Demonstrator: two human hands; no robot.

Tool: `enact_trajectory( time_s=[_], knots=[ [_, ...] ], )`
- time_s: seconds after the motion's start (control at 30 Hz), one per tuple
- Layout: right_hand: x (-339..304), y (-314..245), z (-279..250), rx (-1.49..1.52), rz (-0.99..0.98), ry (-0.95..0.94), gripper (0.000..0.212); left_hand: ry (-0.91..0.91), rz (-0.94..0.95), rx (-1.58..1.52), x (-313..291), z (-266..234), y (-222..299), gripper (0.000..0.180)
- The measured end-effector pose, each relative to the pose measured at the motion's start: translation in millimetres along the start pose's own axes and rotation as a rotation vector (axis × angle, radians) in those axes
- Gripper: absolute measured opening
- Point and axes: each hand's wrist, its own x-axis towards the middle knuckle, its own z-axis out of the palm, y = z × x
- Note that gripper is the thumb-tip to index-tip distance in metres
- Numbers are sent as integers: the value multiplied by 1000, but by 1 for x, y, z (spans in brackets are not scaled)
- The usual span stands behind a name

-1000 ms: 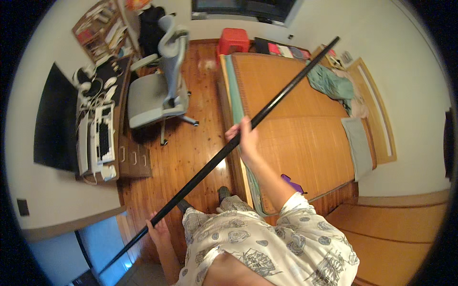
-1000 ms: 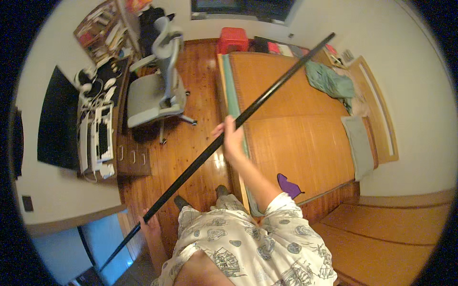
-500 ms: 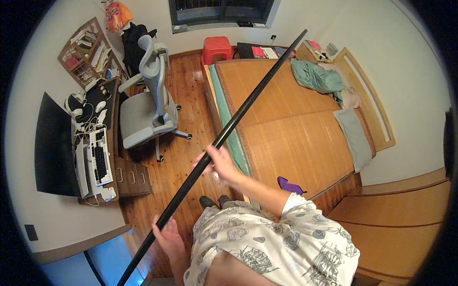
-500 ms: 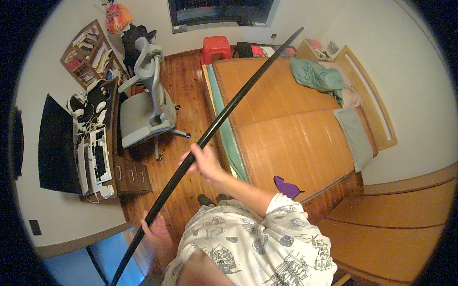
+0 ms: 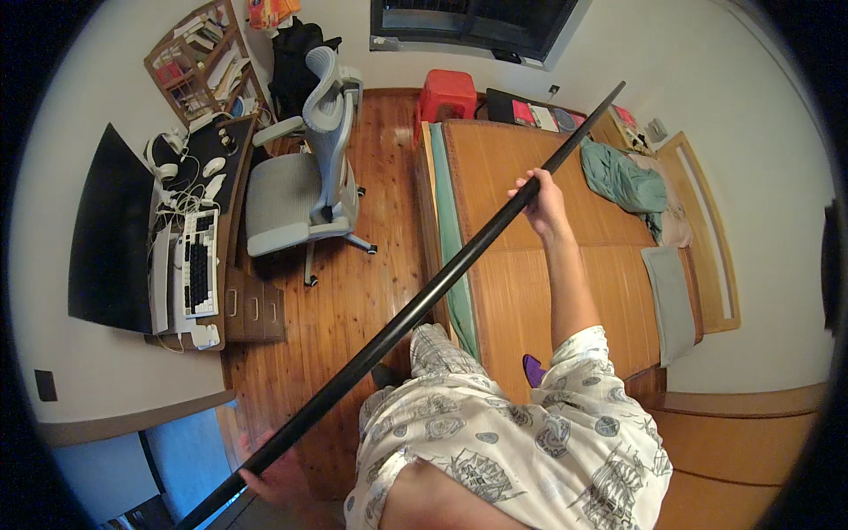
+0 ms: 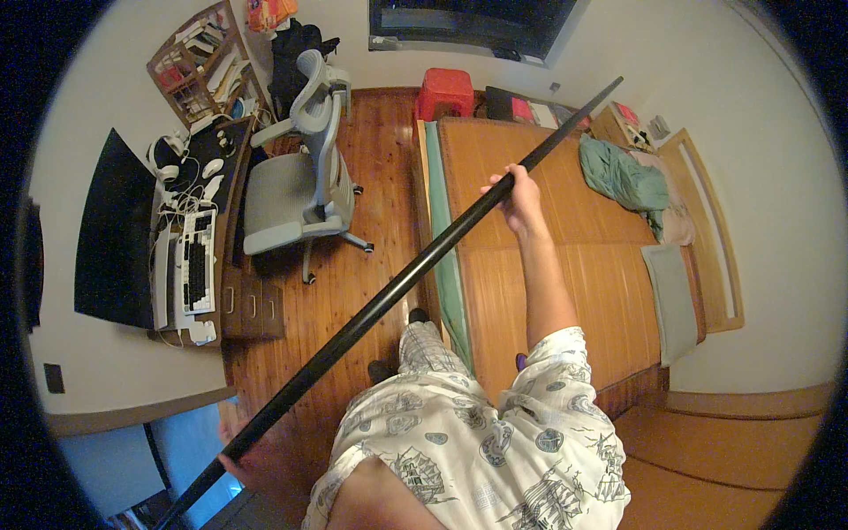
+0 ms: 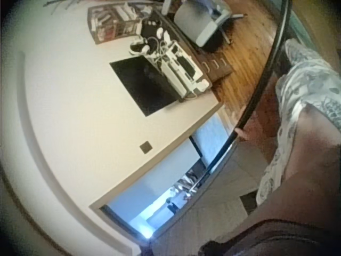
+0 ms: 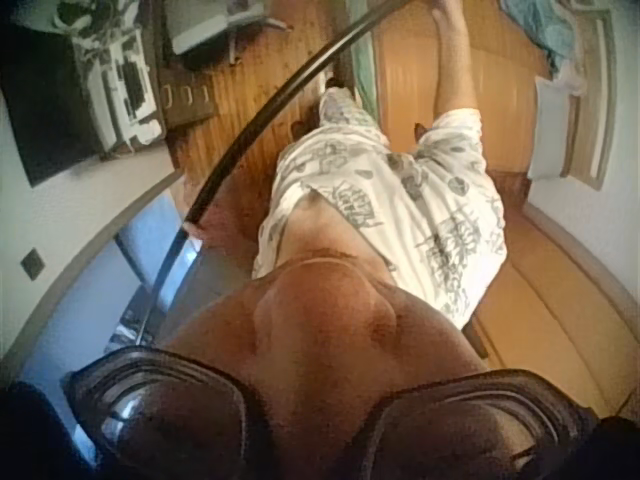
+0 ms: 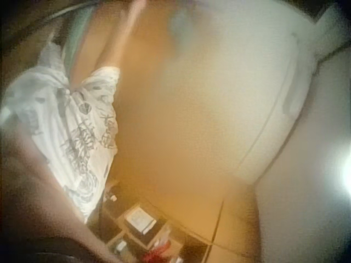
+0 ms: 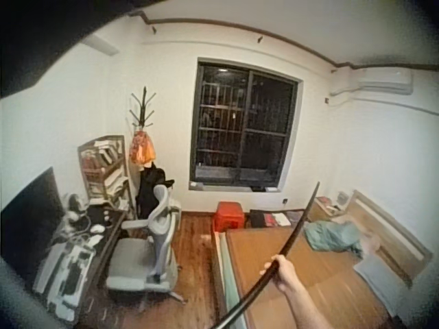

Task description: The person assembles a long black rod by attaching a purple component and then lifts the rod to place it into mounts above a window.

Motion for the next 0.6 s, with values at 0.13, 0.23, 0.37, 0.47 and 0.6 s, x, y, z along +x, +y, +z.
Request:
enact_trajectory(
  time_s=[0.13, 0.23, 0.37, 0.47, 0.6],
  knots=[
    [67, -29, -24, 125, -91, -23, 25, 201, 329, 372, 30, -7, -4, 56],
    [116, -48, -23, 272, -84, -74, 26, -130, 259, -37, 38, 65, 6, 34],
    [139, -80, -11, 372, -99, -90, 28, -260, 304, 41, 65, 149, -1, 27],
    [139, -87, 8, 388, -130, -199, 28, -294, 439, 29, 81, 218, -19, 30],
    [130, -101, 42, 446, -157, -352, 22, -445, 405, 108, 112, 257, -35, 33]
  ],
)
